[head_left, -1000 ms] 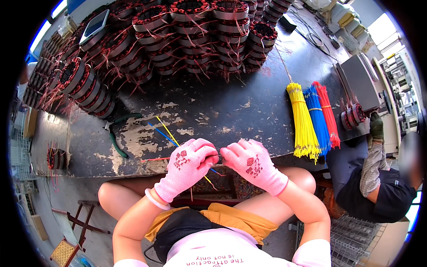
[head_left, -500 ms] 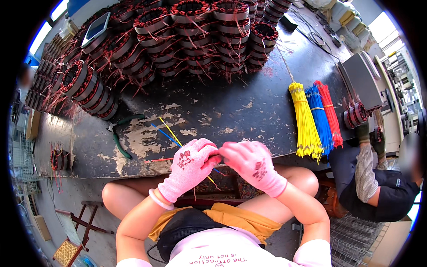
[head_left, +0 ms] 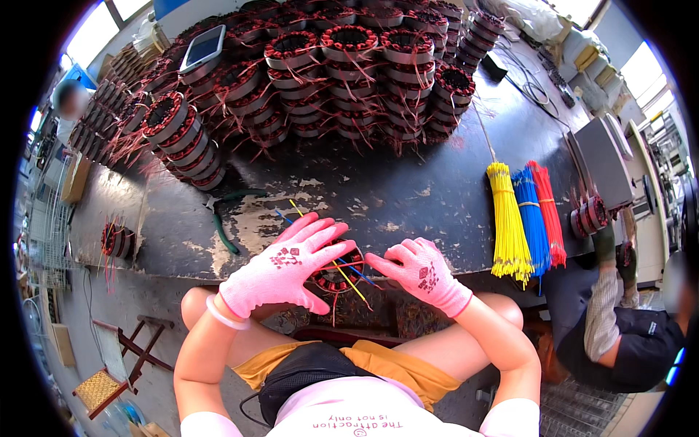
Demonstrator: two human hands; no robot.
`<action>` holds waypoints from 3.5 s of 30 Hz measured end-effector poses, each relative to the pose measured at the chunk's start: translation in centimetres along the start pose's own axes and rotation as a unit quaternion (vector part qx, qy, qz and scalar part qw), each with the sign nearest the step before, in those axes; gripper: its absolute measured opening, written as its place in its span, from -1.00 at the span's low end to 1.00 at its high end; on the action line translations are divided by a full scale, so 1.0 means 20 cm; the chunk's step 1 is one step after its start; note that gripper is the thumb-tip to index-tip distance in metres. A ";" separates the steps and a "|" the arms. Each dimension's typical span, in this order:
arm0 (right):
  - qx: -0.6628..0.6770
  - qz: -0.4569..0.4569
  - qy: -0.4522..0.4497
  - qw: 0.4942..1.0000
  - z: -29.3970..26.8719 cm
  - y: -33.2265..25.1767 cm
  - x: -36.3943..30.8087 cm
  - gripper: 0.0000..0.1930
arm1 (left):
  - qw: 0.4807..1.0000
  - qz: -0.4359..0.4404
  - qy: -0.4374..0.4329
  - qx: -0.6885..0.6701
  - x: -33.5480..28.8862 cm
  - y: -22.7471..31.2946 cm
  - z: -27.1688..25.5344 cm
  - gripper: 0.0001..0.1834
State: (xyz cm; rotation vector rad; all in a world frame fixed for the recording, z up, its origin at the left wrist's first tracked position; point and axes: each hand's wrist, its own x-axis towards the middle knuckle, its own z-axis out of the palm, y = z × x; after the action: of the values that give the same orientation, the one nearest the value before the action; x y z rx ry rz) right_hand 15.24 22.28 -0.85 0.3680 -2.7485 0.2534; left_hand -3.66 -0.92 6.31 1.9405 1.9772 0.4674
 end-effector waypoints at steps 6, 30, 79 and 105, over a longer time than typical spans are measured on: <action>0.000 -0.019 -0.034 0.999 0.01 0.02 0.02 -0.48 | 1.000 0.024 -0.007 0.007 0.02 -0.07 0.09 0.13; 0.109 0.174 -0.341 0.917 0.48 -0.59 1.52 -0.07 | 0.939 -0.144 0.278 0.146 0.06 0.00 0.54 -0.36; 0.742 0.512 -0.128 0.413 -0.13 0.00 0.00 -0.48 | 0.980 -0.164 0.091 0.066 0.05 -0.24 0.05 0.13; 0.679 0.521 -0.160 0.491 -0.17 0.04 0.14 -0.54 | 0.997 -0.068 0.021 -0.026 0.10 -0.40 -0.05 0.07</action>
State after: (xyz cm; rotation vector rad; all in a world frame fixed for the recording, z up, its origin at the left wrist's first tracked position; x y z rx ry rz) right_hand 13.50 23.16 3.20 -1.1142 -1.8590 2.8128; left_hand -11.26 0.95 3.69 1.7643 2.0845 0.5226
